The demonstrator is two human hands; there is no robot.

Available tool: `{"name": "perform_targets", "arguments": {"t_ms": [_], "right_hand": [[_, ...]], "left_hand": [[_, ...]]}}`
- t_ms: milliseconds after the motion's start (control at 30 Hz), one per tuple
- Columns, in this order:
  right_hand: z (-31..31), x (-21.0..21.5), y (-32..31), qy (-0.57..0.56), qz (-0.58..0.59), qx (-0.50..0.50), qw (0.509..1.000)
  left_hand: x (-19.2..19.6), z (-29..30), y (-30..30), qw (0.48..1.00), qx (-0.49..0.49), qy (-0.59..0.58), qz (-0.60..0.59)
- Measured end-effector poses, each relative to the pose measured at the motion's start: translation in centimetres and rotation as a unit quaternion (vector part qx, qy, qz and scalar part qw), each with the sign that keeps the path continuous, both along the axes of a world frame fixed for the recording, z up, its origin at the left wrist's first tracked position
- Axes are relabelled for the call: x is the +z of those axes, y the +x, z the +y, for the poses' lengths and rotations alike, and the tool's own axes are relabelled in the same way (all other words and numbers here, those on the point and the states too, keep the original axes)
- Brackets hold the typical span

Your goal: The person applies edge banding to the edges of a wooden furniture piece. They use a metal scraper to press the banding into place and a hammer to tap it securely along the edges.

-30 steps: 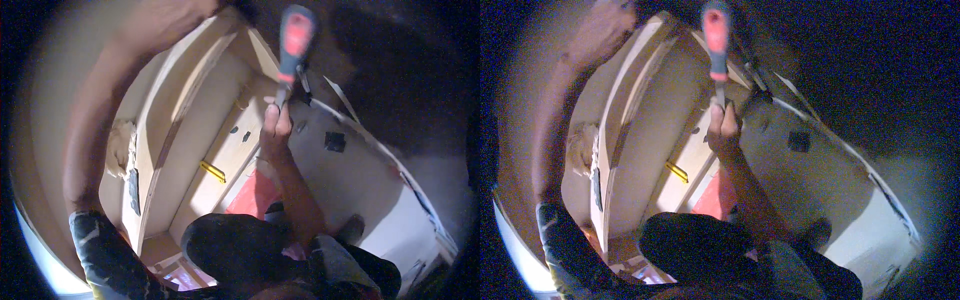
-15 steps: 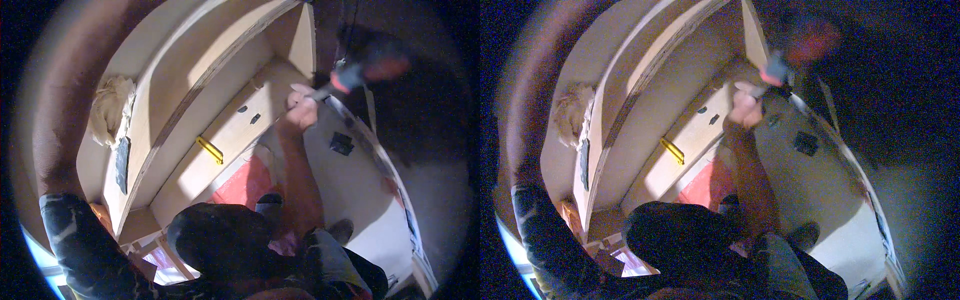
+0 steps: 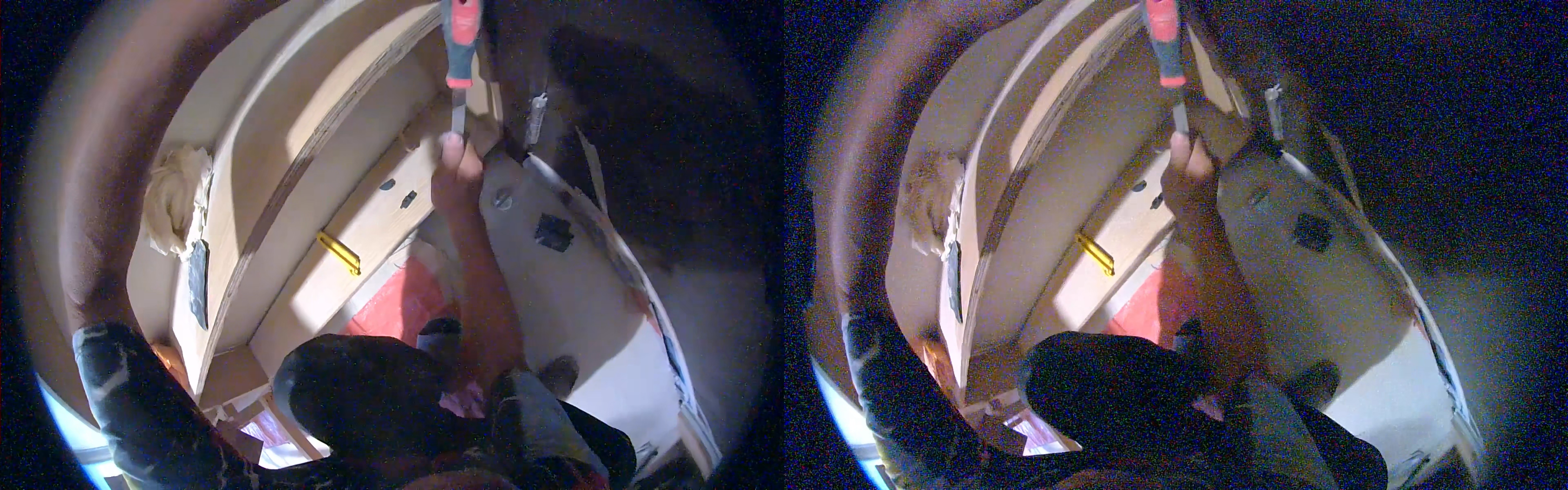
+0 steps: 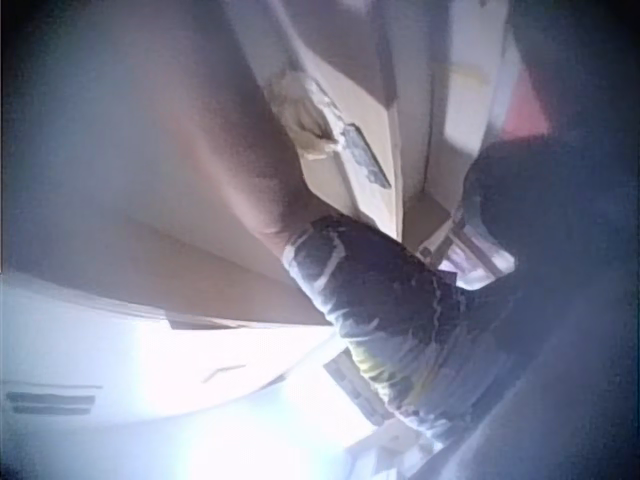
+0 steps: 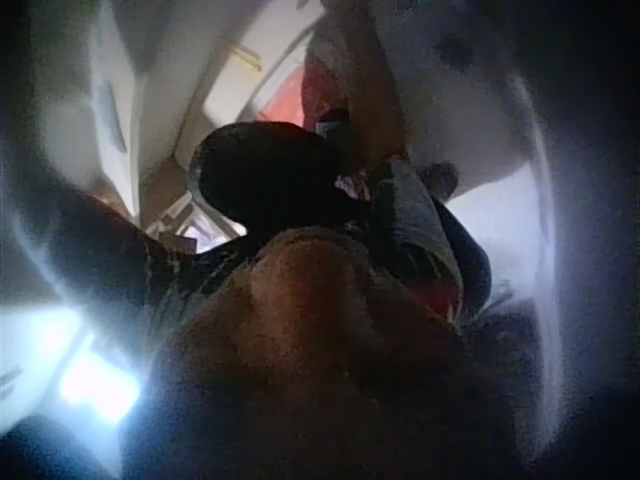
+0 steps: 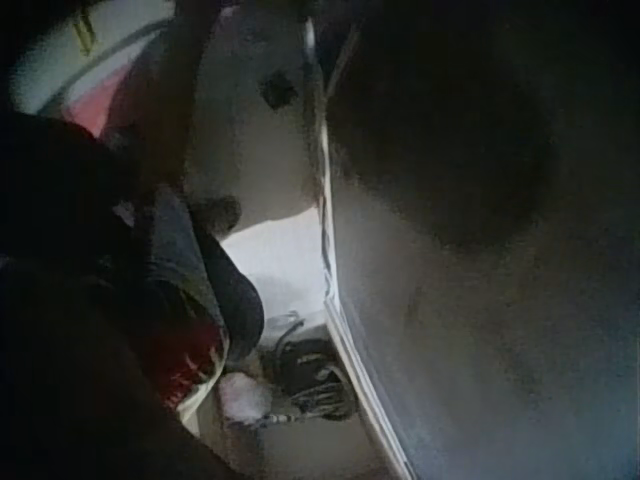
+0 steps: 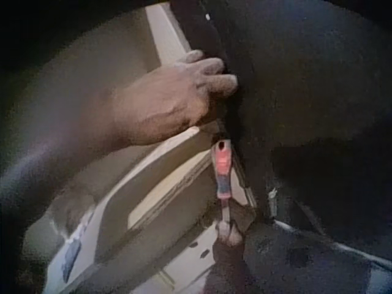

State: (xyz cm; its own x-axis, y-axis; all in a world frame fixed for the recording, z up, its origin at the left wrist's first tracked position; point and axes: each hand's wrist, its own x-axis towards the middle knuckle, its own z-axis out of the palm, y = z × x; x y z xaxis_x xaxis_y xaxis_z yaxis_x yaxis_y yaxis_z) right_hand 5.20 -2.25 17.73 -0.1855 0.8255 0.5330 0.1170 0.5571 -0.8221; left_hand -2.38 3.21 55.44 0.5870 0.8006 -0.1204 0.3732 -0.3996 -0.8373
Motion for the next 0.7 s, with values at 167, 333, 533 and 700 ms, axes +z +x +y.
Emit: {"name": "perform_targets", "arguments": {"t_ms": [167, 333, 533, 700], "right_hand": [[2.3, -1.5, 3.1, -0.041, 0.033, 0.015, 0.998], [-0.1, 0.4, 1.9, -0.077, 0.043, 0.072, 0.994], [-0.9, 1.3, 3.4, -0.102, 0.217, 0.120, 0.963], [-0.2, 1.6, 3.1, -0.153, -0.016, 0.123, 0.980]], "left_hand": [[-1.6, 2.4, -1.7, 0.997, -0.065, 0.011, -0.049], [0.0, -0.5, -0.7, 0.999, 0.004, -0.039, -0.014], [-0.7, 0.4, -1.6, 0.997, 0.016, -0.015, -0.076], [0.0, 0.5, -1.1, 0.998, -0.030, -0.036, -0.038]]}}
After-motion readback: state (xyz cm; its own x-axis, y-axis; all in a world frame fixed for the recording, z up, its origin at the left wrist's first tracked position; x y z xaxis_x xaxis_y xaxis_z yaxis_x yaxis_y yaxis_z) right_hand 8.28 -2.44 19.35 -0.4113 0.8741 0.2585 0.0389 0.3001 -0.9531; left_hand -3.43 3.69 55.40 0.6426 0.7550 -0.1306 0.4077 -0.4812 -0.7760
